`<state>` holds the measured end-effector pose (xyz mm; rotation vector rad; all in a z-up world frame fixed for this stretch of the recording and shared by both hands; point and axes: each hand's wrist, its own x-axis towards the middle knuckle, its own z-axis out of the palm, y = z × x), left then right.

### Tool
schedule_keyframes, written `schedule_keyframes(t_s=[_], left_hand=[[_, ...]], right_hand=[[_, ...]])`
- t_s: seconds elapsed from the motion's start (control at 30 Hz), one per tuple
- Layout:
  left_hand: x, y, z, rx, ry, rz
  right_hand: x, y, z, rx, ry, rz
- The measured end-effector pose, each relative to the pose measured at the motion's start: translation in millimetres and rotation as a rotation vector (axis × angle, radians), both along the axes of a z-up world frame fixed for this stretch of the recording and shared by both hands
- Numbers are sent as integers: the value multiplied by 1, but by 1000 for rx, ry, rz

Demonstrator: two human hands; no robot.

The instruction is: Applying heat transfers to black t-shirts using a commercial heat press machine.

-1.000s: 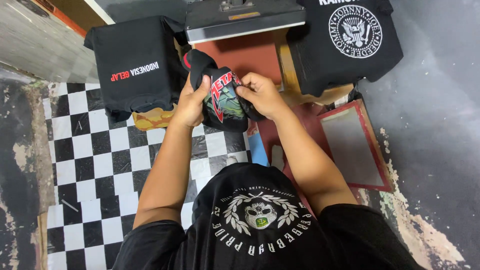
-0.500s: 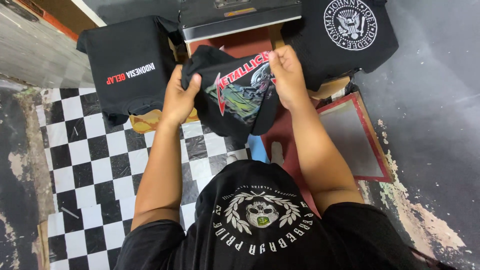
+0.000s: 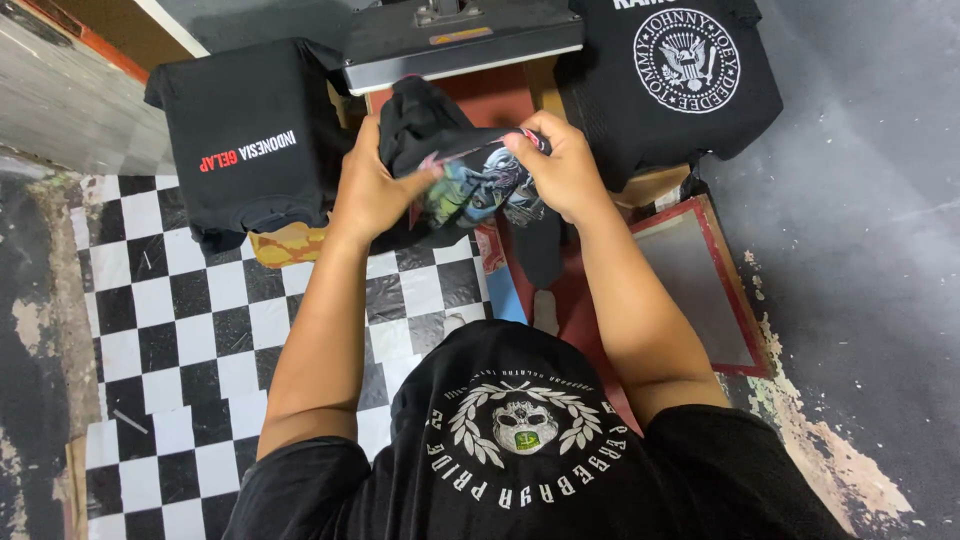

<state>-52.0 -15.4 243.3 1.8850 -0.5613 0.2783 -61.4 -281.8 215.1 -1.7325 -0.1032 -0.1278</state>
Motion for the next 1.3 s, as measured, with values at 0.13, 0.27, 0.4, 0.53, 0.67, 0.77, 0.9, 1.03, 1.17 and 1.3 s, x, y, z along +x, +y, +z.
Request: schedule_keyframes(t_s=[0.13, 0.27, 0.4, 0.53, 0.67, 0.77, 0.9, 1.03, 1.17, 1.3], left_hand=[[4, -12, -15, 70, 56, 101], [7, -24, -24, -35, 150, 123], [15, -32, -38, -269, 210, 9], [11, -37, -22, -403, 257, -56], [5, -39, -8, -434, 285, -112], [5, -40, -6, -410, 297, -98], [3, -36, -2, -394, 315, -71], [6, -29, -13, -372, 300, -83], [9, -26, -17, -395, 281, -133], [7, -26, -17, -464, 332, -156]], right_hand=[[-3, -10, 13, -22, -30, 114], [-6, -21, 28, -35, 106, 233], [6, -31, 6, 54, 111, 242], [13, -27, -6, 133, 3, 279], [14, -20, 2, 252, 83, 263], [15, -18, 5, 265, 104, 265], [14, -15, 11, 204, 134, 240], [12, -16, 16, 182, 117, 188], [16, -19, 12, 156, 52, 138], [16, -23, 10, 234, 62, 143]])
